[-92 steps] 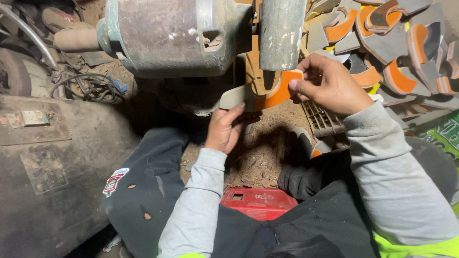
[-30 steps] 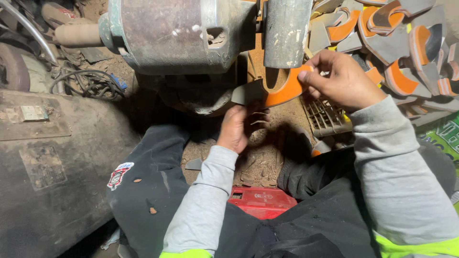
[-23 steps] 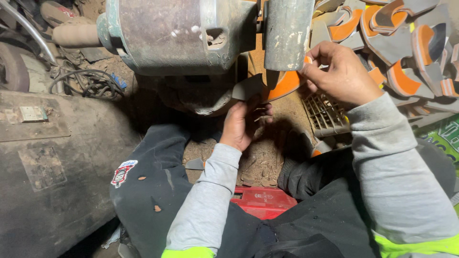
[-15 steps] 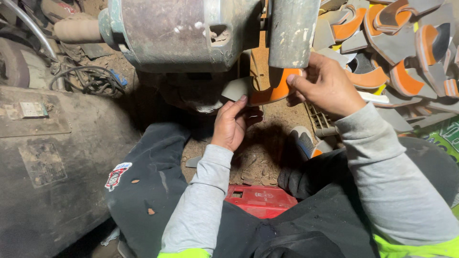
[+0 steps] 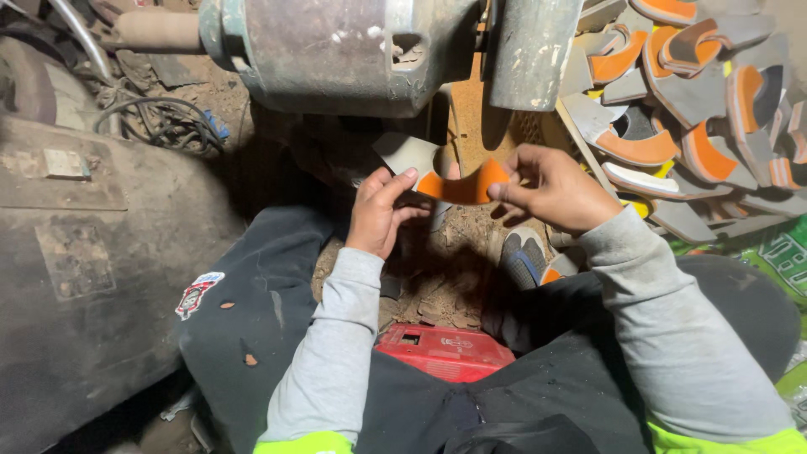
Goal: The person sits on the floor and uses a bench grinder to smooth the edges of curved shoe sole pieces. They handle each piece by hand, pressing it against the rotating wheel, then place the finished pieces into a nearby crate.
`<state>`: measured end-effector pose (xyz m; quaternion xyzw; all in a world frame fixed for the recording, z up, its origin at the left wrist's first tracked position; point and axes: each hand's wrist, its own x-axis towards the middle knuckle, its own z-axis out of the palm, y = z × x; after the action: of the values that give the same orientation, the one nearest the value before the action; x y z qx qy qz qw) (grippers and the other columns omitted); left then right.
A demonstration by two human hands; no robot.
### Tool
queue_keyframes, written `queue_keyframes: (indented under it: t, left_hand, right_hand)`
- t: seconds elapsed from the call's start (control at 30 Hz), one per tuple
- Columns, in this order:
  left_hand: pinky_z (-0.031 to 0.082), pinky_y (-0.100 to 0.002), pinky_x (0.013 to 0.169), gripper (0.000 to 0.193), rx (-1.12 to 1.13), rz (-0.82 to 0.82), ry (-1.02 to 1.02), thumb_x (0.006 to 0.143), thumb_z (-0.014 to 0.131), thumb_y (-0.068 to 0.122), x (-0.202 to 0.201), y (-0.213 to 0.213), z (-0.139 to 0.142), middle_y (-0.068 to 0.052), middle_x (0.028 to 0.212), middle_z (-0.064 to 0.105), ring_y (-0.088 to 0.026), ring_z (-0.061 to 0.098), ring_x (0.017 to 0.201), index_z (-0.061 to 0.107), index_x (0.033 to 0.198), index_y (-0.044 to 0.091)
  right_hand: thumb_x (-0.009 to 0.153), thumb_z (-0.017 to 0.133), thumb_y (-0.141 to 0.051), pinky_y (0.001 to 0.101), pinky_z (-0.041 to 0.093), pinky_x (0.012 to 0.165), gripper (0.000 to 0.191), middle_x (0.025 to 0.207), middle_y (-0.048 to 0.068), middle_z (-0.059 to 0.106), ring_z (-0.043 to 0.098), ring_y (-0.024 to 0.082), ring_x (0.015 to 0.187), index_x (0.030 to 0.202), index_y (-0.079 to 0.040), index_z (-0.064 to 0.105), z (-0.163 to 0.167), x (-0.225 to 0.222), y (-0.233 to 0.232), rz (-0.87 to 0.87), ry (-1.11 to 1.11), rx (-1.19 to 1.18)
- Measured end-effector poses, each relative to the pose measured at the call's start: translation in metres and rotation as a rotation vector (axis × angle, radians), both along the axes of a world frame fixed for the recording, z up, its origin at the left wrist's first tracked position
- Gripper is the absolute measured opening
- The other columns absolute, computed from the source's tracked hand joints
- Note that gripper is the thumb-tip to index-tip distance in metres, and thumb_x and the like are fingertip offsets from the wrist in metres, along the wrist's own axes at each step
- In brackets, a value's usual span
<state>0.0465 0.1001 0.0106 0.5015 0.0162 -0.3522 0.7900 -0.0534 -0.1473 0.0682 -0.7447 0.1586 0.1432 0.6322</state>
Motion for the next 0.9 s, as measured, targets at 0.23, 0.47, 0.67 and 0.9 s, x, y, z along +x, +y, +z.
queue_keyframes:
  t: [0.23, 0.47, 0.67, 0.9]
  left_hand:
    - [0.058, -0.026, 0.081, 0.028, 0.14, -0.098, -0.507, 0.089, 0.073, 0.001, -0.017, 0.006, 0.036, -0.004, 0.102, 0.073, -0.009, 0.067, 0.088, 0.069, 0.117, 0.003]
    - [0.052, -0.024, 0.087, 0.033, 0.111, -0.115, -0.514, 0.083, 0.068, -0.011, -0.019, 0.004, 0.034, -0.002, 0.102, 0.071, -0.008, 0.063, 0.091, 0.069, 0.113, 0.001]
    - [0.054, -0.032, 0.094, 0.029, -0.107, -0.009, -0.198, 0.089, 0.067, -0.003, -0.021, -0.011, 0.016, -0.008, 0.11, 0.071, -0.016, 0.068, 0.101, 0.066, 0.118, -0.002]
    - [0.058, -0.045, 0.097, 0.034, -0.324, -0.079, 0.176, 0.102, 0.057, 0.014, -0.025, -0.043, -0.021, -0.022, 0.119, 0.069, -0.034, 0.072, 0.107, 0.06, 0.126, -0.01]
  right_hand:
    - [0.082, 0.079, -0.006, 0.0278, 0.055, 0.08, 0.028, 0.091, 0.003, 0.07, 0.066, 0.011, 0.088, 0.101, -0.002, 0.059, -0.001, -0.009, -0.01, 0.21, -0.163, -0.167]
    - [0.08, 0.08, -0.005, 0.0276, 0.056, 0.079, 0.033, 0.091, 0.003, 0.066, 0.066, 0.011, 0.087, 0.102, -0.004, 0.056, 0.016, -0.012, -0.015, 0.195, -0.216, -0.275]
    - [0.087, 0.078, -0.014, 0.027, 0.053, 0.071, 0.025, 0.085, 0.001, 0.067, 0.063, 0.009, 0.08, 0.104, -0.003, 0.061, 0.031, -0.008, -0.025, 0.082, -0.167, -0.229]
    - [0.098, 0.07, -0.022, 0.0238, 0.053, 0.058, 0.026, 0.079, 0.004, 0.068, 0.065, 0.008, 0.064, 0.108, 0.002, 0.066, 0.039, 0.008, -0.037, -0.097, -0.176, -0.269]
